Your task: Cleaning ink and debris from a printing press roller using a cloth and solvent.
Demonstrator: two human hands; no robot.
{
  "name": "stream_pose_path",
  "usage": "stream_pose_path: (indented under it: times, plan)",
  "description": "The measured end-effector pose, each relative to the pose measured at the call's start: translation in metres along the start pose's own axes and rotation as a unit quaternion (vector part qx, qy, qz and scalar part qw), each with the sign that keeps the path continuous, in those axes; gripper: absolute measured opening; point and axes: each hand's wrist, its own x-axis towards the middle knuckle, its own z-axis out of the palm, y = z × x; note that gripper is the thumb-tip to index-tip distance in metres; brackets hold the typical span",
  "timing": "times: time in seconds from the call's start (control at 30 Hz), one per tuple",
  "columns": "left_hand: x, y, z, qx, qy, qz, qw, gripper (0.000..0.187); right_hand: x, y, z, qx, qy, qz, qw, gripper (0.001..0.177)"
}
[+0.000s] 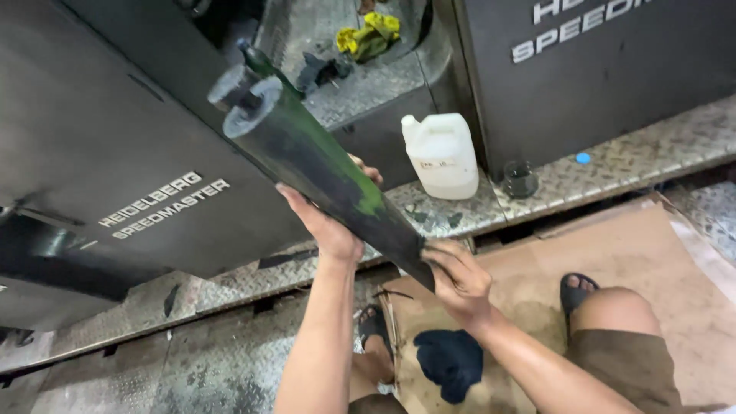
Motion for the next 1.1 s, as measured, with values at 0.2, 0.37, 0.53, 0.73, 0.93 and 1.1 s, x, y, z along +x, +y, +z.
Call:
stream_pose_path:
  times: [0.2, 0.37, 0.53, 0.73, 0.93, 1.1]
  plan:
    - [-0.002, 0.0, 0.008, -0.01, -0.014, 0.005, 1.0, 0.082, 0.065, -0.03, 0.022, 0.054, -0.017, -0.02, 0.998, 0.017]
    - [0.003, 0.004, 0.005, 0.007, -0.008, -0.001, 1.0, 0.085, -0.007, 0.01, -0.007, -0.009, -0.038, -0.015, 0.999, 0.019]
    - [-0.001, -0.002, 0.007, 0.008, -0.014, 0.0, 1.0, 0.081, 0.037, -0.015, 0.018, 0.005, -0.03, -0.026, 0.999, 0.023]
    - [0.008, 0.003, 0.006, 0.007, 0.013, -0.004, 1.0, 0.088, 0.003, 0.007, 0.005, 0.022, -0.021, -0.036, 0.999, 0.021]
    - [0.008, -0.009, -0.007, 0.007, -0.071, 0.001, 0.997, 0.085, 0.054, -0.028, 0.023, 0.016, -0.049, 0.013, 0.999, 0.036]
    - [0.009, -0.007, -0.017, -0.054, -0.096, 0.002, 0.994, 0.081, 0.022, -0.008, 0.001, -0.035, -0.119, 0.001, 0.992, 0.036]
